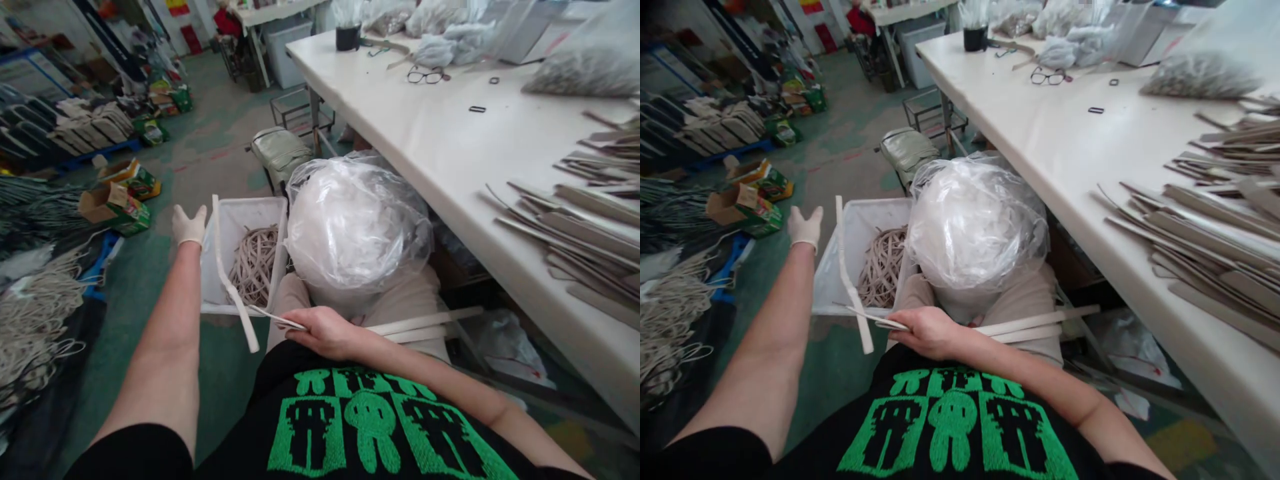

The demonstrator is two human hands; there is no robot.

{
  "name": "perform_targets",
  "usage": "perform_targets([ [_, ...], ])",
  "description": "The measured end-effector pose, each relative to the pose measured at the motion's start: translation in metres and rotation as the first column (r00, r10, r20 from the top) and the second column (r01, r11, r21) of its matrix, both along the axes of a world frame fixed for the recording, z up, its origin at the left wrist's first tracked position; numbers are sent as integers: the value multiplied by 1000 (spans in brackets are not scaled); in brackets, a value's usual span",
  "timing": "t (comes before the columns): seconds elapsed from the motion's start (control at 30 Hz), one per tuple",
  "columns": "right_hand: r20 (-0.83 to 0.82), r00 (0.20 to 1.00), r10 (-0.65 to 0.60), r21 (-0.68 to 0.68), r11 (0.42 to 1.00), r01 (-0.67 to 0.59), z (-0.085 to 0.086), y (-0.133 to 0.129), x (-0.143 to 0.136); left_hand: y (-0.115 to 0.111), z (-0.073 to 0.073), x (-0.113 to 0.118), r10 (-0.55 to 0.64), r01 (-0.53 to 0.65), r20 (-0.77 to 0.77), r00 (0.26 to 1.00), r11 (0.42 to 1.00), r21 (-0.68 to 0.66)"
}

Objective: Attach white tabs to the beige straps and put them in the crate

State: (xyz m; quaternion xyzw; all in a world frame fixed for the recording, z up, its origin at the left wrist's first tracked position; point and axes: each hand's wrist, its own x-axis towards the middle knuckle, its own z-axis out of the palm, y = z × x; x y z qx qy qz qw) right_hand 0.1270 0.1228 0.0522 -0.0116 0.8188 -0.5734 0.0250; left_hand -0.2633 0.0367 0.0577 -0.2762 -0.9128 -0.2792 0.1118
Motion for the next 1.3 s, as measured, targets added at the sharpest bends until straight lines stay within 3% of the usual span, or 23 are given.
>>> perform_targets([
  [0.07, 51, 998, -26, -76, 997, 30, -6, 1, 7, 23, 2, 9, 34, -34, 0, 999, 997, 70],
  [0.17, 131, 989, -74, -138, 986, 92, -20, 9, 28, 57, -11, 73, -166, 166, -13, 986, 981, 102],
  [0.27, 211, 970, -118, -217, 962, 164, -35, 18, 51, 86, -24, 156, -500, 499, -33, 866, 857, 130],
  [0.37, 313, 937, -154, -341, 903, 262, -50, 24, 69, 112, -26, 213, -712, 676, 115, 693, 697, 241],
  [0.5, 344, 913, -221, -424, 831, 361, -66, 30, 84, 145, -27, 231, -825, 685, 286, 488, 565, 460],
  [0.63, 328, 898, -293, -459, 781, 423, -70, 36, 88, 162, -36, 219, -870, 768, 266, 416, 492, 409],
  [0.7, 326, 890, -318, -475, 759, 445, -68, 40, 88, 159, -35, 214, -861, 773, 267, 433, 507, 381],
  [0.8, 320, 869, -377, -514, 702, 494, -61, 47, 88, 137, -20, 213, -818, 735, 237, 524, 575, 359],
  [0.93, 334, 767, -548, -523, 569, 635, -51, 60, 86, 84, 0, 221, -699, 590, 240, 673, 704, 396],
  [1.03, 327, 704, -631, -495, 520, 696, -40, 68, 79, 44, 0, 232, -617, 474, 290, 731, 766, 434],
  [1.1, 280, 698, -659, -474, 538, 697, -29, 72, 71, 23, -6, 240, -596, 493, 233, 768, 783, 379],
  [1.17, 203, 724, -659, -457, 591, 665, -17, 71, 61, 8, -13, 246, -618, 586, 64, 784, 770, 254],
  [1.3, 175, 876, -450, -503, 724, 473, -1, 59, 33, -6, -14, 254, -640, 673, -303, 706, 740, 8],
])
